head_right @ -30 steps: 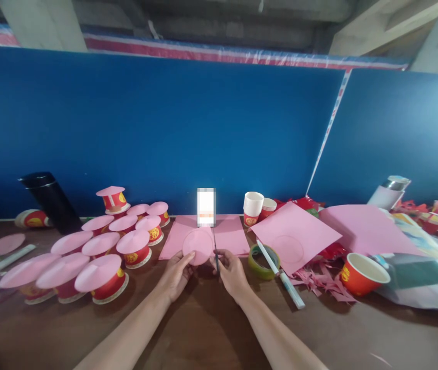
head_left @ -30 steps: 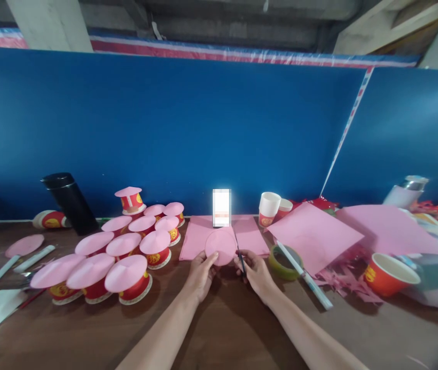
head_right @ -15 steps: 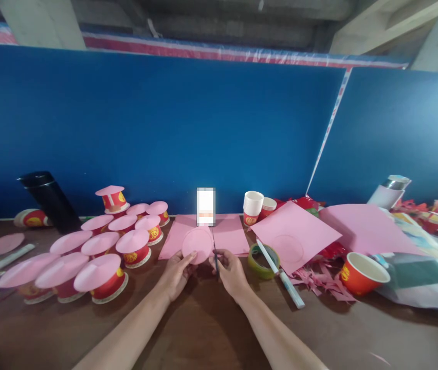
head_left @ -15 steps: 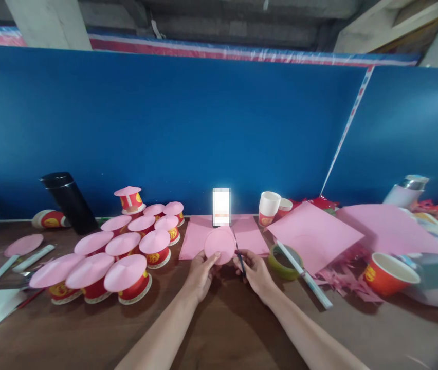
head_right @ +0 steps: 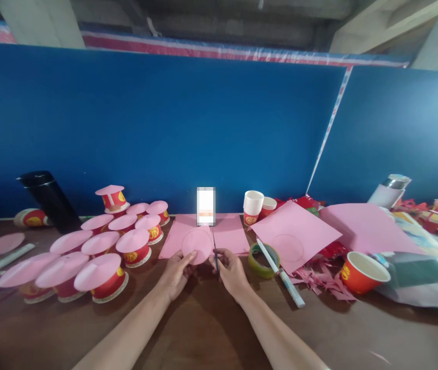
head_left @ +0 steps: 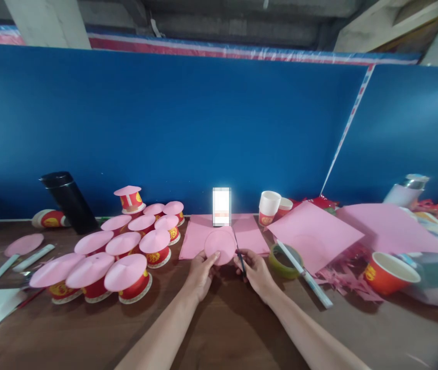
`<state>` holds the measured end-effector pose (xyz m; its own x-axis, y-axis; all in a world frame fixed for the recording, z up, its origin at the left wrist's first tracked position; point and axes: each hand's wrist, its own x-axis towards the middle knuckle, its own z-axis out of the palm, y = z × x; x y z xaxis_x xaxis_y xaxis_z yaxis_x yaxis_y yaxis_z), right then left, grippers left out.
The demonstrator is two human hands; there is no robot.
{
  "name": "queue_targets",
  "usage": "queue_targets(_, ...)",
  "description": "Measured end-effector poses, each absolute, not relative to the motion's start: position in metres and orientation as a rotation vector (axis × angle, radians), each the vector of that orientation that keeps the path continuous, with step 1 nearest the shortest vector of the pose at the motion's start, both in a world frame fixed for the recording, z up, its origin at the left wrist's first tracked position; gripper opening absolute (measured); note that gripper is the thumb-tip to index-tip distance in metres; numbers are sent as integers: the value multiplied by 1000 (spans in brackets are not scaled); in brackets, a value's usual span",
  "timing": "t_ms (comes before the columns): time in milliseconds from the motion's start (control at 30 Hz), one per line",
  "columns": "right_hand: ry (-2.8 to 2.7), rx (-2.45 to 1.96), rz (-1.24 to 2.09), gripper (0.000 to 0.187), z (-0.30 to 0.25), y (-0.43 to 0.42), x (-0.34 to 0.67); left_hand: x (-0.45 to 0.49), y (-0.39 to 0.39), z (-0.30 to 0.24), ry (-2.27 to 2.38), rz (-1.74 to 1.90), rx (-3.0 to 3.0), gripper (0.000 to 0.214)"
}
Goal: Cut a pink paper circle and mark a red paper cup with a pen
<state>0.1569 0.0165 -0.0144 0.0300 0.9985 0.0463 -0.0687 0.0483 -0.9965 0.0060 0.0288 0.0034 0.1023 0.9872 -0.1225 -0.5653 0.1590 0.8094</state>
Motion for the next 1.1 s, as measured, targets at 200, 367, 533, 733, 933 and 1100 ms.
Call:
queue_targets(200, -1168, -1133, 1175, 43, -16, 17, 157, 6, 30, 1, 766, 1282, 709, 30)
queue_targets(367, -1169, -1127, 1186, 41, -15, 16, 157, 6, 30, 0, 767, 1280, 697, 28)
queue_targets(533, -1154, -1134, 1188, 44, -13, 16, 156, 5, 29, 1, 756, 1285, 694, 27)
queue_targets(733, -1172, -1156, 1167, 43, -14, 16, 156, 5, 29, 0, 754, 1284, 708, 26)
queue_targets(933, -1177, -1150, 1165, 45, -13, 16, 157, 5, 29, 1, 762, 1266, 711, 29)
queue_targets(1100, -1163, -1148, 1181, 47, -12, 15, 157, 6, 29, 3, 757, 1283, 698, 30)
